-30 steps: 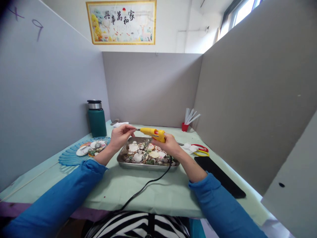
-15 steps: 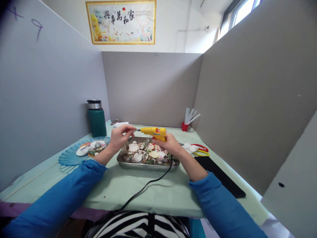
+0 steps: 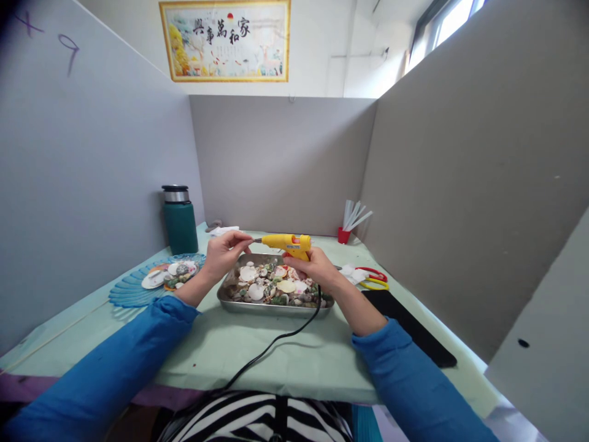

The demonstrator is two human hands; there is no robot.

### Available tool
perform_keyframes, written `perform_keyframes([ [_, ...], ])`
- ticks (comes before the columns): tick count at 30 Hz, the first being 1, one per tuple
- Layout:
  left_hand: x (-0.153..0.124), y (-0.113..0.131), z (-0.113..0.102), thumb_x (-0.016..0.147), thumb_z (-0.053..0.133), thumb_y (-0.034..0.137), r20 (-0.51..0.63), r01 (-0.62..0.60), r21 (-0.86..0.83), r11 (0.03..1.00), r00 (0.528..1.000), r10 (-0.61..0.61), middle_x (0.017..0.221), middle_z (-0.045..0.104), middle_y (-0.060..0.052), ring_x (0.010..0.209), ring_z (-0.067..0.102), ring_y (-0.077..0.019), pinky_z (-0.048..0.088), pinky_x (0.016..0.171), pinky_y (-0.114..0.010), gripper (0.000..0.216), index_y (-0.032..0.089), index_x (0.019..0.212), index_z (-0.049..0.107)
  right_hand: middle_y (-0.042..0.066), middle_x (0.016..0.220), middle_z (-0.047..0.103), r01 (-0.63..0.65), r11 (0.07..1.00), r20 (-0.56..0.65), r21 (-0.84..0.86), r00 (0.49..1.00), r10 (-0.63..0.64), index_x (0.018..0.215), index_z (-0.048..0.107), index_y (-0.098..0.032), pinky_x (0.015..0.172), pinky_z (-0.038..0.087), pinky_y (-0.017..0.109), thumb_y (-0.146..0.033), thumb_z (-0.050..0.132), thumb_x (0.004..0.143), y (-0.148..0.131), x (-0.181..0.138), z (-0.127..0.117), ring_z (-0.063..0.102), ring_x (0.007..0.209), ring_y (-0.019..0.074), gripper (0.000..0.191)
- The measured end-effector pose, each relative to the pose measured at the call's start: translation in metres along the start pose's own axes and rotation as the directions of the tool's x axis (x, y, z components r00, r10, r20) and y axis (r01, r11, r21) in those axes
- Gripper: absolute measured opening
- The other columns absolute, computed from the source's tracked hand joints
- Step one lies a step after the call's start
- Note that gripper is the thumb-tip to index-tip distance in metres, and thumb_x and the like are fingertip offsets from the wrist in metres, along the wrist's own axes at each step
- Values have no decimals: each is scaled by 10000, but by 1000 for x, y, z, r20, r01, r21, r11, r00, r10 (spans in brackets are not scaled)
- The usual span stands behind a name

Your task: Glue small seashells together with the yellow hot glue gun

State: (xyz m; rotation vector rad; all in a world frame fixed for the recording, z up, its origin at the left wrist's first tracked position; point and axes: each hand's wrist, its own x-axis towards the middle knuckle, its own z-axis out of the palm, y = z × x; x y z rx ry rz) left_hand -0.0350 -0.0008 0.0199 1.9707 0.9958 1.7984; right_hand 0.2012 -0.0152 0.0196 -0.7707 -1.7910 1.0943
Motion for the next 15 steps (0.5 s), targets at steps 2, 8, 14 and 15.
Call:
perform_keyframes([
  [2,1,-1,1,724,676,311,9,42,-42,998,999,-41,581,632,-2,553,614,-138,450,606,-247,137,184,771,661,-70,495,412,19,1000,8,12,1000,-19,881,602,-121,435,252,221,-428,678,722,0,0,0,341,436,62,354],
  [8,4,5,3,669,722,310,51,181,-181,967,983,-175,570,636,-9,532,610,-126,442,572,-234,193,149,731,636,-68,504,409,49,999,-25,14,998,-49,897,602,-146,427,259,225,-419,673,733,4,2,-1,338,438,68,326],
  [14,4,7,3,641,742,321,95,287,-306,908,958,-270,683,685,-45,556,614,-114,465,582,-233,251,130,744,615,-58,496,429,46,999,-59,-7,997,-46,870,623,-175,413,289,229,-424,688,715,7,3,0,358,428,78,300],
  [15,4,6,3,640,744,319,101,298,-322,898,955,-280,695,689,-48,561,615,-111,469,587,-232,255,129,750,614,-56,497,435,48,999,-57,-18,997,-49,875,626,-177,412,292,229,-424,686,717,8,3,0,364,426,79,299],
])
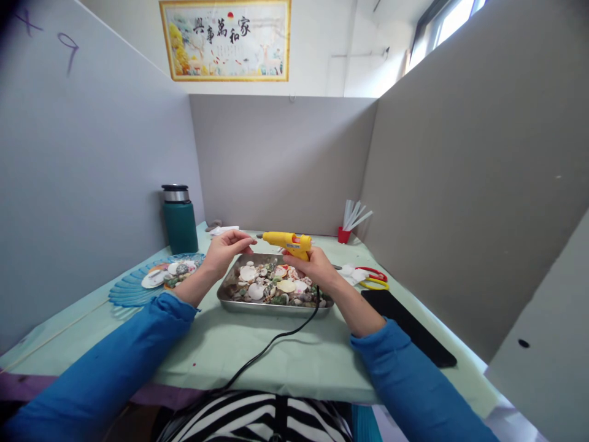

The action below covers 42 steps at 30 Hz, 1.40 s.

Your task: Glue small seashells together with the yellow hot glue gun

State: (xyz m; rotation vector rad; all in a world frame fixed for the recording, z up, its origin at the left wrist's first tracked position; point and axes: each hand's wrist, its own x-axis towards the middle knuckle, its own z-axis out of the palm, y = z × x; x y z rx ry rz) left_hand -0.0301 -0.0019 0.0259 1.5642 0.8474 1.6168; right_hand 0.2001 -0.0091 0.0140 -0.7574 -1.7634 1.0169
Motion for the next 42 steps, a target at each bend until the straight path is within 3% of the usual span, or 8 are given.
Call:
perform_keyframes([
  [7,1,-2,0,604,775,290,5,109,-124,986,994,-109,737,692,-53,568,618,-93,503,630,-237,283,114,755,612,-3,631,577,70,965,-74,-253,993,-91,913,659,-171,484,398,255,-412,684,712,6,0,3,491,520,125,315],
  [12,3,-5,-2,613,770,287,-1,124,-175,977,992,-126,771,697,-54,564,614,-84,518,640,-240,272,117,755,612,33,721,631,114,948,-95,-296,984,-148,881,660,-183,557,457,303,-425,682,714,7,0,2,561,614,178,295],
  [17,6,-9,-6,618,770,275,4,140,-227,964,990,-142,786,698,-59,567,618,-79,524,638,-232,273,111,769,613,37,711,622,122,943,-126,-308,978,-167,876,651,-187,546,450,312,-442,669,726,7,0,0,548,604,182,297],
  [25,5,-7,-5,587,792,256,-13,161,-275,948,985,-171,756,700,-52,549,618,-79,524,625,-224,289,107,759,613,6,705,563,177,907,-77,-381,972,-222,909,624,-166,555,417,277,-438,635,762,8,-1,2,498,588,144,310],
  [36,2,-3,0,566,802,273,-33,155,-223,963,986,-166,709,692,-46,552,626,-90,517,634,-225,314,106,749,608,14,734,594,395,739,65,-545,899,-433,935,600,-169,564,384,240,-373,591,814,0,-7,7,508,591,130,237],
  [42,3,-5,0,586,785,265,-56,90,-155,984,993,-99,698,689,-33,556,633,-97,512,617,-220,282,118,746,605,-3,662,540,370,776,-16,-511,898,-440,874,584,-172,555,387,249,-393,585,814,0,-6,6,479,560,131,229],
])
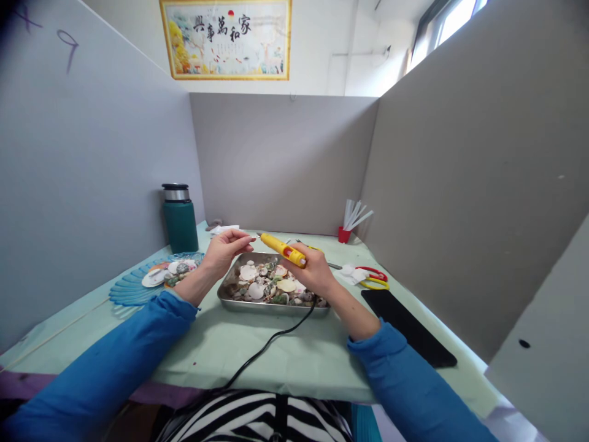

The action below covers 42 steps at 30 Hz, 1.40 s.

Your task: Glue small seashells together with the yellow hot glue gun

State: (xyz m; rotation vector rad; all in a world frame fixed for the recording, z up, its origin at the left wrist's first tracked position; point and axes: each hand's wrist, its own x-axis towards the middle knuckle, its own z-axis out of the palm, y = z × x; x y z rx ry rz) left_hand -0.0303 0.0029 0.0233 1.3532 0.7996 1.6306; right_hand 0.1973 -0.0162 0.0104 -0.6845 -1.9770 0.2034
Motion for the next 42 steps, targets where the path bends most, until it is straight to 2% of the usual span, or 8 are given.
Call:
perform_keyframes([
  [5,-1,0,2,622,752,265,27,-153,141,978,988,151,615,651,-4,551,636,-120,506,595,-237,220,131,734,618,-30,620,483,-55,998,18,34,998,54,844,566,-177,519,376,240,-398,601,801,6,0,1,455,526,114,228],
  [9,-2,0,2,662,721,267,42,-242,222,944,970,239,617,642,-2,556,637,-123,497,594,-238,173,140,727,623,-35,602,482,-53,998,38,26,998,52,838,570,-175,516,371,241,-399,609,798,6,0,1,451,528,114,231],
  [20,-2,-2,1,686,705,294,32,-286,277,917,957,288,634,642,-6,574,648,-132,497,603,-240,177,145,744,629,-31,593,515,-32,999,58,25,998,31,854,578,-175,530,370,251,-375,603,807,4,0,0,467,529,123,207],
  [25,-2,1,3,656,731,304,3,-221,239,945,974,227,632,655,-14,565,644,-131,504,598,-242,208,139,731,628,-18,623,518,-11,1000,53,5,999,11,836,582,-175,555,383,259,-375,598,806,1,1,0,476,554,132,202],
  [30,1,-1,0,618,759,308,-13,-44,70,997,999,45,689,686,-43,571,638,-118,515,622,-243,267,124,748,617,-12,663,516,-18,1000,-20,1,1000,18,848,578,-176,544,383,254,-387,587,811,1,1,0,459,546,122,214],
  [33,2,-2,-2,607,767,297,-8,25,-20,999,1000,-26,741,697,-52,571,634,-106,524,638,-248,285,118,767,613,-16,659,507,-14,1000,-14,-4,1000,14,843,577,-175,549,383,251,-384,586,814,3,1,0,459,549,120,211],
  [42,4,-2,-3,603,767,304,-22,54,-56,997,998,-55,741,689,-53,549,623,-99,525,627,-253,300,105,771,617,-17,633,520,0,999,17,-34,1000,1,840,582,-185,550,388,256,-403,586,812,2,0,-1,463,552,129,220],
])
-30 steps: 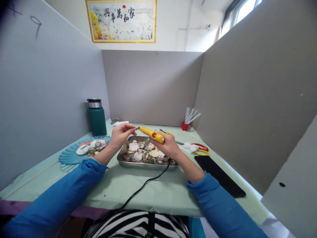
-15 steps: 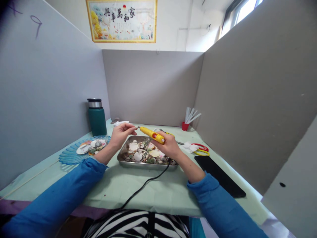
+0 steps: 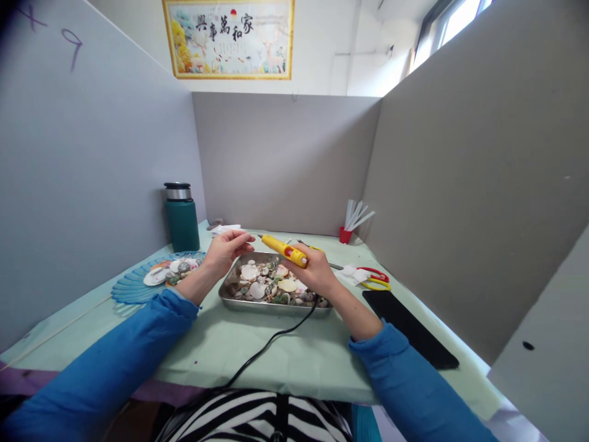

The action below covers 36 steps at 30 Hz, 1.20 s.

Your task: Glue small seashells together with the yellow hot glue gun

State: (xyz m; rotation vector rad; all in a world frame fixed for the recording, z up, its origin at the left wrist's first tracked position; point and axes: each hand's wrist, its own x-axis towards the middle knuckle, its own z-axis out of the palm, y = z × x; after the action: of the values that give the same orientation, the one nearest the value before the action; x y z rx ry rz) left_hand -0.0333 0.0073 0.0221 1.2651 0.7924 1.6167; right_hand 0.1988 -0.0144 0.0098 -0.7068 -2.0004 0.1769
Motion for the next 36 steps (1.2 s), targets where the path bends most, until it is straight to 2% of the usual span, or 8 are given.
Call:
perform_keyframes([
  [8,-3,0,1,610,760,320,-1,-9,54,998,1000,9,735,692,-53,543,618,-97,519,624,-246,284,115,755,628,-7,631,550,-1,1000,10,-9,1000,1,847,596,-182,553,397,259,-405,581,813,-1,0,0,491,551,137,226],
  [13,-4,2,3,617,754,327,0,-34,89,995,999,34,728,692,-52,542,614,-98,508,605,-237,281,115,753,629,-19,621,510,-2,1000,2,4,1000,2,839,585,-181,549,384,256,-388,593,808,0,0,0,469,549,130,209],
  [24,-5,3,5,586,784,301,11,-34,58,998,999,34,707,691,-47,543,622,-96,511,609,-232,303,114,749,610,-18,629,504,-10,999,-4,32,1000,11,825,572,-184,535,390,260,-394,590,808,-2,1,0,470,535,128,212],
  [32,-5,1,6,571,797,303,13,-52,72,996,999,51,673,680,-35,562,634,-106,510,609,-231,322,116,757,612,3,660,580,5,1000,22,-24,1000,-4,905,601,-180,554,397,258,-383,580,816,-3,0,1,503,558,141,222],
  [36,-5,2,5,570,797,294,7,-56,60,997,998,55,685,686,-38,557,631,-103,518,630,-241,310,116,745,613,26,748,638,67,995,26,-69,998,-65,938,603,-179,580,402,257,-365,577,825,0,-1,1,532,588,144,219],
])
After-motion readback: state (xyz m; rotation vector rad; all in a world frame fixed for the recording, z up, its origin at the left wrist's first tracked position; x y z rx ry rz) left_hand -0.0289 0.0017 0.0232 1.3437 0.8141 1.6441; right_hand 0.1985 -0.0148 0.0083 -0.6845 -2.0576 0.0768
